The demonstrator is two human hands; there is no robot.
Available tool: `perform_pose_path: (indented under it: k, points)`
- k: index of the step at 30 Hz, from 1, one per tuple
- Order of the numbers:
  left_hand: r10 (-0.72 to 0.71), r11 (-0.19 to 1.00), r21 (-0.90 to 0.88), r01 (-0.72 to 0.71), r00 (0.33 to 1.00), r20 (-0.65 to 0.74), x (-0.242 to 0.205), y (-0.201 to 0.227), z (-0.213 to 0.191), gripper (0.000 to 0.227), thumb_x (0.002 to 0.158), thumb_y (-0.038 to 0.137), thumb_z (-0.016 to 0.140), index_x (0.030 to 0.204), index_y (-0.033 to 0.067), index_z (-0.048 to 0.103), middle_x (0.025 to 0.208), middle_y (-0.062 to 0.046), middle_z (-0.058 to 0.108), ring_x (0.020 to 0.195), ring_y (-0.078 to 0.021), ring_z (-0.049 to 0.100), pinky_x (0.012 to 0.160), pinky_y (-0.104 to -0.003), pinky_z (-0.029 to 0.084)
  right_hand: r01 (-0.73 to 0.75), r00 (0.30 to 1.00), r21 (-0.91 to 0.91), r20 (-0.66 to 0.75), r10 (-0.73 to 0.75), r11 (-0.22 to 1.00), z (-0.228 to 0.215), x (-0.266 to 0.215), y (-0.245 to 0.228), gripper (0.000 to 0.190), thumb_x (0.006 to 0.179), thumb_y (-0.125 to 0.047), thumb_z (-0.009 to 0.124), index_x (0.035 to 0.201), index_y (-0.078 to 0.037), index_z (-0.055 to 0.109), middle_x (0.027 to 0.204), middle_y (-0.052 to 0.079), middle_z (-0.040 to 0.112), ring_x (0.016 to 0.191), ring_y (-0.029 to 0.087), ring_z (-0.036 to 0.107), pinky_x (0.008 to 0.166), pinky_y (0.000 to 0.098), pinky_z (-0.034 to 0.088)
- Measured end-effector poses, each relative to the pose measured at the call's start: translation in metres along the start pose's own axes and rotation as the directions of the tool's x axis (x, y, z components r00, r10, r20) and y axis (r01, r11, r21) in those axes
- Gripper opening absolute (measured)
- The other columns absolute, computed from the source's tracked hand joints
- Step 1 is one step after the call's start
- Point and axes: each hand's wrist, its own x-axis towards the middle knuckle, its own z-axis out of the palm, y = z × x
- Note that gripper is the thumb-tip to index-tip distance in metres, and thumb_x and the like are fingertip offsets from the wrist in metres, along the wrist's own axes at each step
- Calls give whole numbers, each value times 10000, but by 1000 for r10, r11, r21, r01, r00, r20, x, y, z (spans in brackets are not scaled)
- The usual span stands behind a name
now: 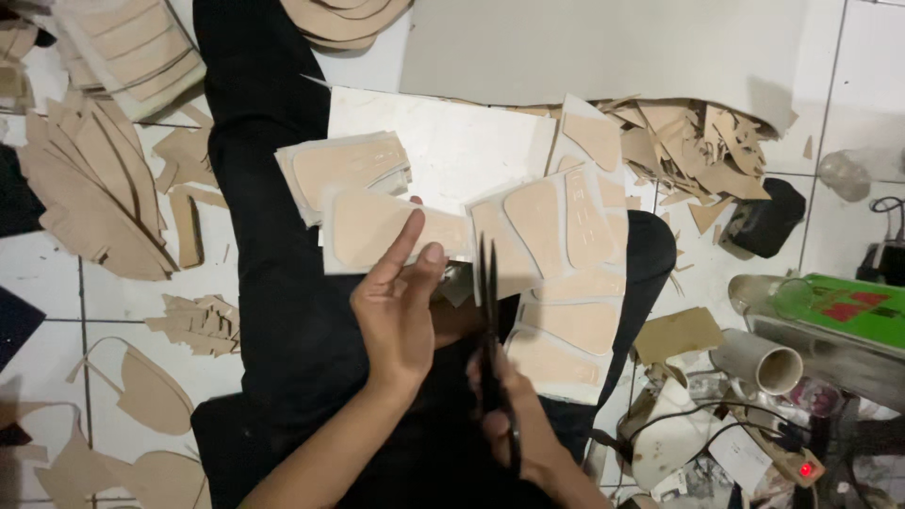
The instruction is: The person uses scissors to cut beige, shoe-shaped pieces from a larger sheet of material. They hold the sheet with one hand and cut along the outlines with the other, stacking the cut pieces on the floor.
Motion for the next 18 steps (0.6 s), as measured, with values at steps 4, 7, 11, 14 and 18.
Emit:
perform_pose_path:
  k: [4,7,11,14,18]
  points:
    - [146,983,109,-150,988,42,-12,-4,4,467,850,245,651,1275,68,576,720,50,530,685,-5,456,792,-240,534,30,999,92,-24,-28,995,11,9,-29,1000,689,-920,227,1150,-66,467,787,4,454,637,116,467,580,272,443]
    - [105,992,72,-105,994,-2,-17,-4,6,430,819,201,672,1214,41,613,1039,-101,692,801,-78,635,741,-203,537,8,999,105,-35,-4,994,12,16,-32,996,654,-933,216,1083,-69,462,748,9,466,613,117,480,572,266,434]
    - [25,996,-88,-30,998,-63,-15,-6,8,426,784,134,683,1174,-23,614,1235,-188,626,865,-114,654,781,-235,589,52,999,178,-18,-49,983,10,22,-47,984,686,-920,279,1080,-45,497,669,-17,454,609,97,422,550,262,349]
    - [32,994,-105,-36,999,-44,-15,-8,6,454,806,152,700,1226,-1,618,659,4,666,699,-51,614,779,-233,594,27,1000,111,-10,-26,993,11,23,-40,1177,635,-951,167,1219,22,478,629,16,547,576,128,539,549,258,428]
    - [91,982,-164,-97,995,-42,-12,-15,4,345,808,94,681,1142,16,637,1197,-185,641,847,-122,671,794,-287,615,40,999,108,-15,-38,993,9,26,-52,1054,698,-914,189,1093,-7,552,590,9,510,514,121,474,487,269,330]
